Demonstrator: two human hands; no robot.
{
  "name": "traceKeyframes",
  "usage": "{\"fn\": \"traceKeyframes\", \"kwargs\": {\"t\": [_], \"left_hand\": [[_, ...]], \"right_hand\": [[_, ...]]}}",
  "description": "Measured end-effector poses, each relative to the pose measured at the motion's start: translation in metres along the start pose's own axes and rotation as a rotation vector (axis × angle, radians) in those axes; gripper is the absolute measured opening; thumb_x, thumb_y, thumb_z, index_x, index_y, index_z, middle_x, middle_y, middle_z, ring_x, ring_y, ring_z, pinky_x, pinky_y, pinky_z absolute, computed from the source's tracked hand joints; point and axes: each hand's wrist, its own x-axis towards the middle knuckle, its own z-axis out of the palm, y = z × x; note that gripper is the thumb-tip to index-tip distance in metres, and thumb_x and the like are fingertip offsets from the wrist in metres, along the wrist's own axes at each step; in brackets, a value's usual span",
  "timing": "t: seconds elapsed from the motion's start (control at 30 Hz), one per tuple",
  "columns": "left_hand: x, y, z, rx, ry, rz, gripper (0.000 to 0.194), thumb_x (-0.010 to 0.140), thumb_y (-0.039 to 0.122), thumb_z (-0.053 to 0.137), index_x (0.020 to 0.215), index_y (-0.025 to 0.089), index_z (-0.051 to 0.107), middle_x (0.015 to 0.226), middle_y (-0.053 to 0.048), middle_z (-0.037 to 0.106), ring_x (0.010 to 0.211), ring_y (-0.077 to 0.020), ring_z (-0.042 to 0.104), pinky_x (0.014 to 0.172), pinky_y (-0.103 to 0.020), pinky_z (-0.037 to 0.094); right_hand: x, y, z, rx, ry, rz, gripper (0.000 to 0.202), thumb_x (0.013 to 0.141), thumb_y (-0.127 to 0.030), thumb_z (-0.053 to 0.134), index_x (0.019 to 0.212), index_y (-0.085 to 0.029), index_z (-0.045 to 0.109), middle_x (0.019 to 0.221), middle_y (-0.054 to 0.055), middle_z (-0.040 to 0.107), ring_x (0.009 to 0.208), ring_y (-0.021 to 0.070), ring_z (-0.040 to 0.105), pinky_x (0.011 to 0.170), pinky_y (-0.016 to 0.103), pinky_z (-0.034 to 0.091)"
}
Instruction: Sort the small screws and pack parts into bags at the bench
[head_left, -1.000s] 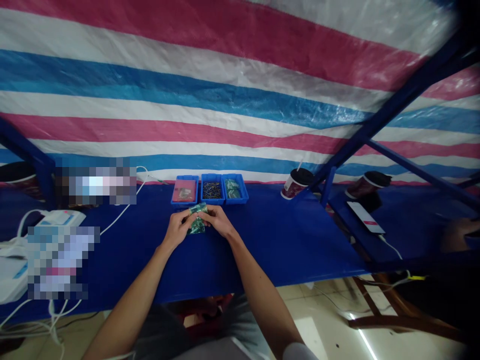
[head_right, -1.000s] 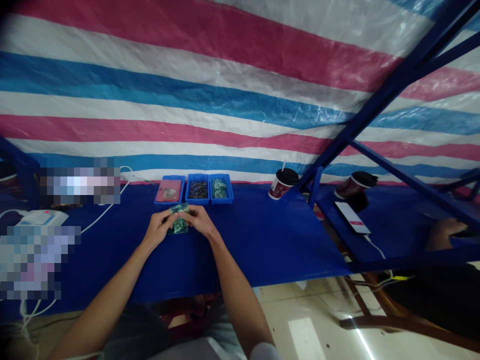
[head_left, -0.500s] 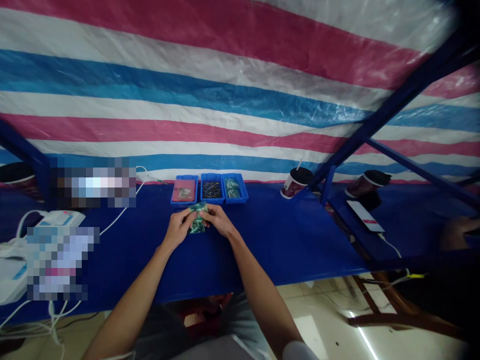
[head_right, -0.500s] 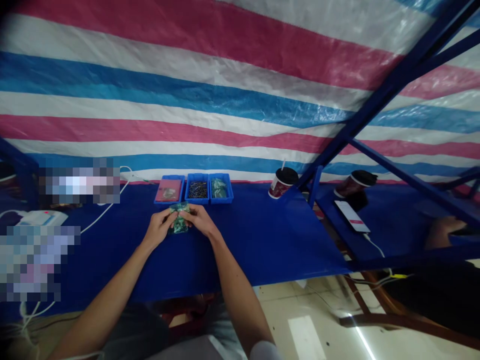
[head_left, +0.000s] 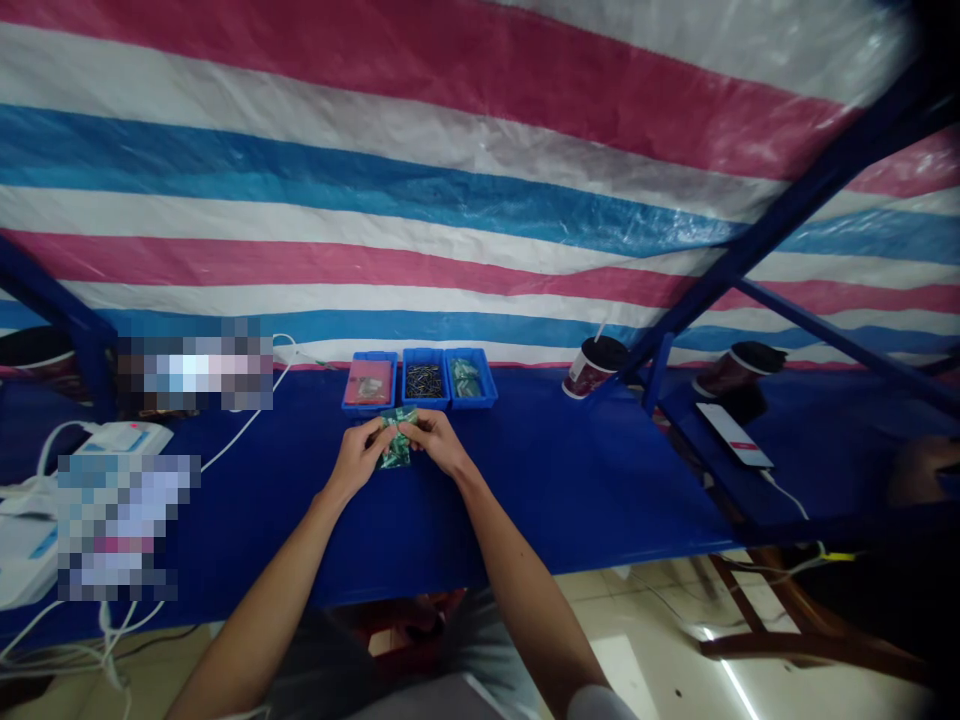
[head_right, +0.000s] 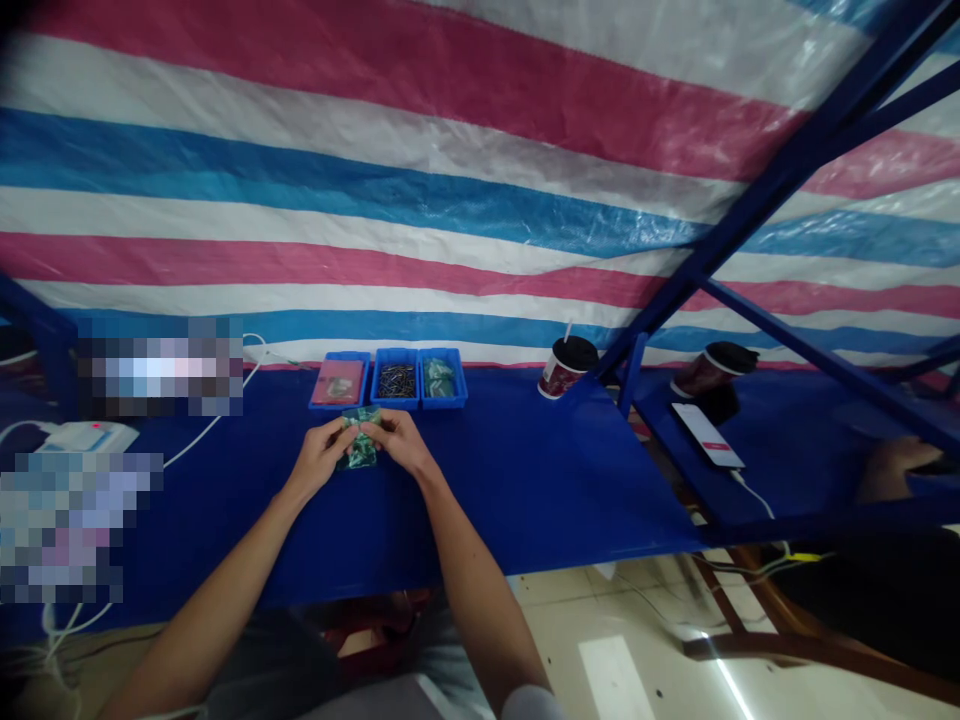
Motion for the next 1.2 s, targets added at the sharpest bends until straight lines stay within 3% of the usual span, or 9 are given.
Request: {"fn": "traceKeyframes", "kwargs": {"t": [0.23,0.6,0.8,1.2], "left_hand": [[0.0003,-0.0031,-0.0035,0.083,0.035,0.049,0.036,0.093,0.038,0.054,0.066,0.015,0.059,0.053,0.003,0.052,0.051,-0.0114,0.047,0.054,-0.022,0.034],[0.0017,0.0010,0.0019,-0.068,0.008,-0.021,0.039,0.091,0.044,0.057,0.063,0.017,0.051,0.054,0.004,0.048,0.050,-0.0098,0.040,0.052,-0.021,0.030],[0.0006,-0.0016,0.0014,0.024,-0.101,0.009,0.034,0.091,0.043,0.058,0.077,0.014,0.068,0.056,0.003,0.050,0.052,-0.0104,0.042,0.053,-0.022,0.031],[-0.0010,-0.0001,-0.0011,-0.017,-0.005,0.004,0.036,0.091,0.041,0.058,0.068,0.014,0.059,0.056,0.003,0.052,0.051,-0.0096,0.043,0.052,-0.021,0.031]], "right_hand": [[-0.0013,0.0010,0.0015,0.026,-0.088,0.069,0.040,0.082,-0.054,0.070,0.083,-0.015,0.063,0.063,-0.003,0.053,0.054,0.0102,0.047,0.050,0.022,0.036],[0.0014,0.0064,0.0002,-0.048,0.031,-0.040,0.040,0.081,-0.052,0.071,0.068,-0.016,0.057,0.055,-0.004,0.047,0.049,0.0087,0.040,0.050,0.023,0.032],[0.0029,0.0080,-0.0006,0.052,0.088,-0.029,0.040,0.084,-0.053,0.068,0.073,-0.016,0.056,0.058,-0.004,0.051,0.048,0.0085,0.042,0.048,0.022,0.031],[-0.0001,0.0010,0.0014,0.084,-0.091,0.041,0.038,0.084,-0.052,0.070,0.089,-0.016,0.061,0.071,-0.001,0.058,0.054,0.0089,0.049,0.050,0.021,0.037]]}}
